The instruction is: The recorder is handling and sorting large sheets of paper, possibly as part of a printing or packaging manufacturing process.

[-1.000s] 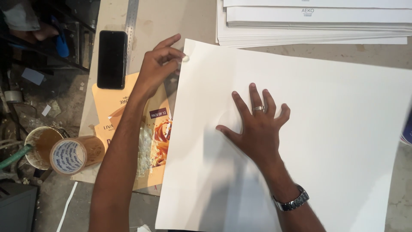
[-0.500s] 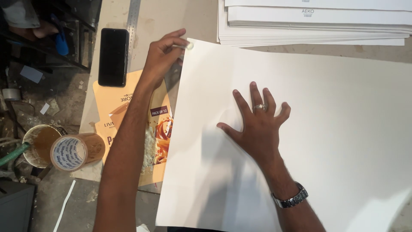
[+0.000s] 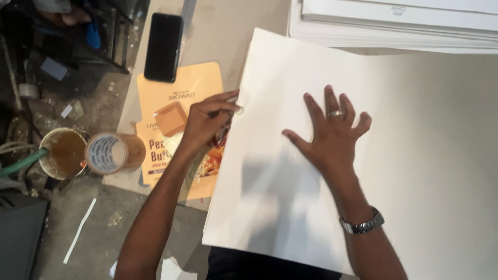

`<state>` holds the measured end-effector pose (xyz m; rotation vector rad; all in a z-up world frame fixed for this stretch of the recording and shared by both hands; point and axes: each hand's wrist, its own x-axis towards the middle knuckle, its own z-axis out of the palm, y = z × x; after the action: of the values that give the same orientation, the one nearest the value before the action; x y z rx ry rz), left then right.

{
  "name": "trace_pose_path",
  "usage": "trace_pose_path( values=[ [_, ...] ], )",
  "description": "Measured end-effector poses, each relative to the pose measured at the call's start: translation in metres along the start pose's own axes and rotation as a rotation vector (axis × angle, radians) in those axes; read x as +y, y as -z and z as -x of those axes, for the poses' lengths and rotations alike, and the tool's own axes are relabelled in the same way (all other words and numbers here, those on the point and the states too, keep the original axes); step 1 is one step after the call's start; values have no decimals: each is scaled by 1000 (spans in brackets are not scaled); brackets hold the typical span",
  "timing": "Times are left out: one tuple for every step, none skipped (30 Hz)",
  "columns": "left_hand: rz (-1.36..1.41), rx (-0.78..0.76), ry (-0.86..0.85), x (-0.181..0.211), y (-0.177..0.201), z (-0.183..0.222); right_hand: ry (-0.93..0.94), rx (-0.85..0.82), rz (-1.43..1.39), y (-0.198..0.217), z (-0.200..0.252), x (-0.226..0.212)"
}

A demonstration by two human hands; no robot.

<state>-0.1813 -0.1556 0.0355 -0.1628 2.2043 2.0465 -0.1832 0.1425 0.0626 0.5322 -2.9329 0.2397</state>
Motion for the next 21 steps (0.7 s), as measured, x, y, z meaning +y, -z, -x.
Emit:
trace_pose_path(
  values=[
    [3, 9, 4, 3, -1, 15, 9, -5, -2, 0, 1, 1],
    [20, 13, 26, 6, -2, 29, 17, 0, -4, -1, 1, 2],
    [36, 15, 49, 9, -3, 44, 23, 3, -8, -2, 2, 2],
    [37, 24, 55, 2, -1, 60, 30, -3, -12, -2, 3, 3],
    [-18, 19, -9, -4, 0, 74, 34, 10, -8, -2, 3, 3],
    [-73, 14, -73, -10, 2, 88, 37, 24, -4, -2, 3, 4],
    [-72, 19, -68, -17, 4, 103, 42, 19, -6, -2, 4, 5],
    [-138, -1, -181, -24, 6, 117, 49, 33, -16, -3, 6, 6],
    [-205, -22, -293, -32, 9, 133, 58, 46, -27, -4, 7, 7],
    [-205, -15, -286, -34, 9, 147, 63, 40, -31, -4, 7, 8],
    [-223, -21, -314, -35, 10, 160, 72, 49, -11, -5, 7, 9],
    [-242, -27, -342, -36, 11, 173, 81, 58, 8, -7, 7, 9],
    [-241, -27, -333, -36, 11, 187, 82, 50, 5, -5, 8, 9],
    [-246, -26, -331, -36, 11, 201, 82, 46, -18, -4, 8, 9],
    [-253, -27, -333, -35, 11, 212, 80, 46, -39, -3, 8, 10],
    [-253, -28, -328, -33, 12, 223, 78, 42, -42, -4, 9, 11],
    [-280, -27, -351, -30, 13, 233, 88, 44, -35, -5, 9, 12],
    [-307, -27, -375, -27, 14, 242, 98, 47, -28, -6, 8, 13],
    [-308, -26, -373, -26, 14, 252, 99, 45, -30, -5, 8, 13],
    [-321, -12, -399, -25, 13, 260, 101, 48, -39, -4, 8, 12],
    [-333, 3, -427, -25, 12, 268, 104, 52, -46, -4, 8, 13]
  ],
)
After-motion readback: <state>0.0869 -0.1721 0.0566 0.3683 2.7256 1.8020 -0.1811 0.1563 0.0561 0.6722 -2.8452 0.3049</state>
